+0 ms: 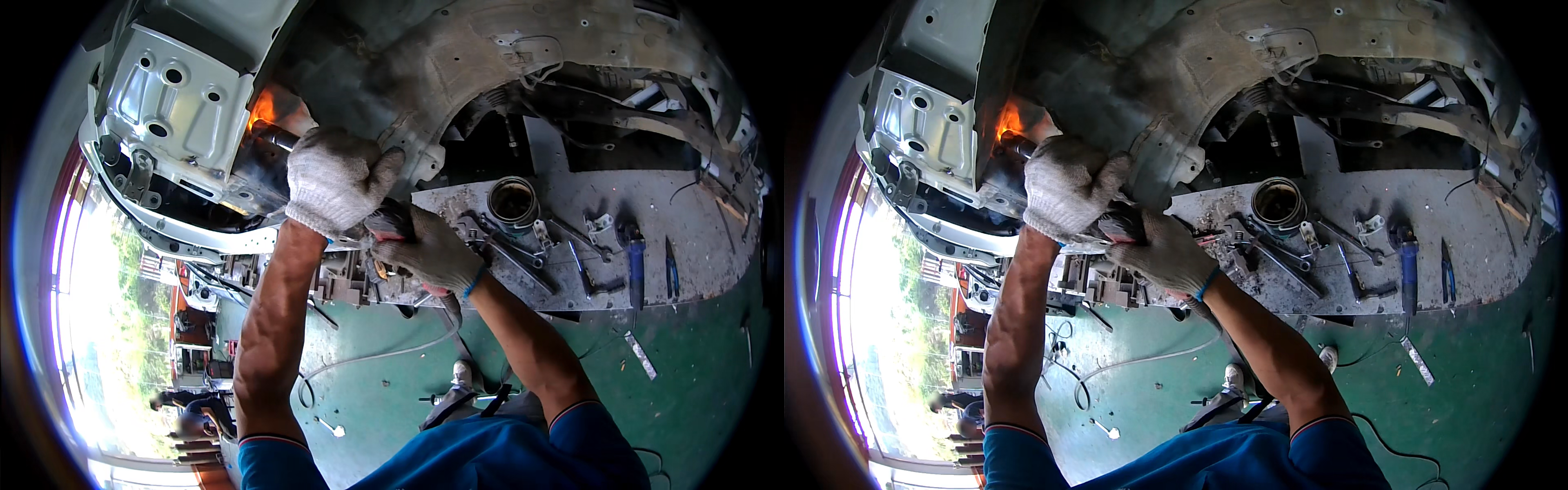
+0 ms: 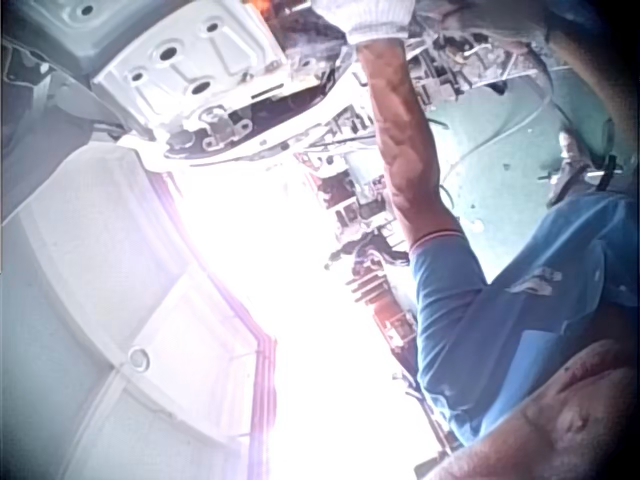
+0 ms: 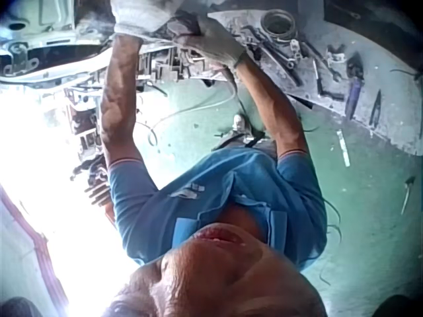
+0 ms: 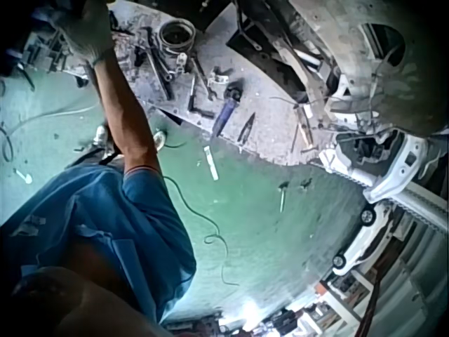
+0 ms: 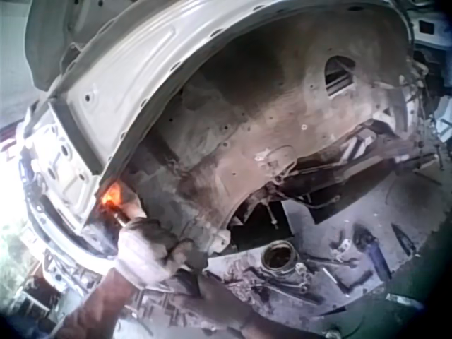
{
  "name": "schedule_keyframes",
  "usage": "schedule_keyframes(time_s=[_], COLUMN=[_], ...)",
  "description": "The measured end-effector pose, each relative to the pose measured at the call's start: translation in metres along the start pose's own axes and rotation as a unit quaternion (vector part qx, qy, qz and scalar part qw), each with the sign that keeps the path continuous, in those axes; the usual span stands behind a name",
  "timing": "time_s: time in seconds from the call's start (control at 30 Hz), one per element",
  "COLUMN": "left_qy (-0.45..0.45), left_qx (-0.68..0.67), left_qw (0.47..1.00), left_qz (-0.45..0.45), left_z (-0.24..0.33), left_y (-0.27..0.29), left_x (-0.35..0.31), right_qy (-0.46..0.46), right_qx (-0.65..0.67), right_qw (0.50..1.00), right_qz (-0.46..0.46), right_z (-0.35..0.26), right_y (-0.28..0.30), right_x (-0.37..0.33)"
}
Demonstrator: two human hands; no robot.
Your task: The person welds the front frame of a white car using a handheld welding torch, then uses a hammer to chip away slag and inspect the weld. The person repeats this cycle multiple times on the same area.
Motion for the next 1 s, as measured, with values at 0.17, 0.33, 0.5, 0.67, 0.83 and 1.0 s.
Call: schedule_keyframes(time_s=[0.17, 0.33, 0.5, 0.67, 0.83, 1.0], left_qy=[-0.001, 0.02, 0.019, 0.043, 0.038, 0.027], left_qx=[0.006, -0.019, -0.006, -0.029, -0.002, -0.006], left_qw=[1.0, 0.999, 0.999, 0.997, 0.998, 0.998], left_qz=[-0.003, -0.03, -0.033, -0.055, -0.043, -0.058], left_z=[0.001, -0.001, 0.0, -0.001, 0.002, 0.0], left_y=[-0.001, -0.003, -0.002, -0.001, -0.003, -0.004], left_x=[0.002, 0.004, 0.004, 0.006, 0.005, 0.007], right_qy=[-0.02, 0.006, 0.016, 0.02, -0.016, -0.04], right_qx=[-0.041, -0.011, 0.031, -0.003, 0.02, -0.028], right_qw=[0.999, 1.0, 0.999, 1.0, 1.0, 0.999], right_qz=[0.002, -0.009, -0.001, -0.007, -0.011, 0.004], right_z=[-0.005, -0.013, -0.027, -0.014, -0.025, -0.036], right_y=[0.005, 0.006, 0.004, 0.006, 0.005, 0.009], right_x=[-0.001, 0.001, -0.002, 0.001, -0.001, -0.004])
Point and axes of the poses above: each hand's wrist, its own x-axis towards the middle knuckle, its own y-axis out of the back of the hand, z = x × y, the point moved 3 cm from there along x, towards the middle knuckle, and after that the axes turned 2 degrees about z, right-handed, at the moved point
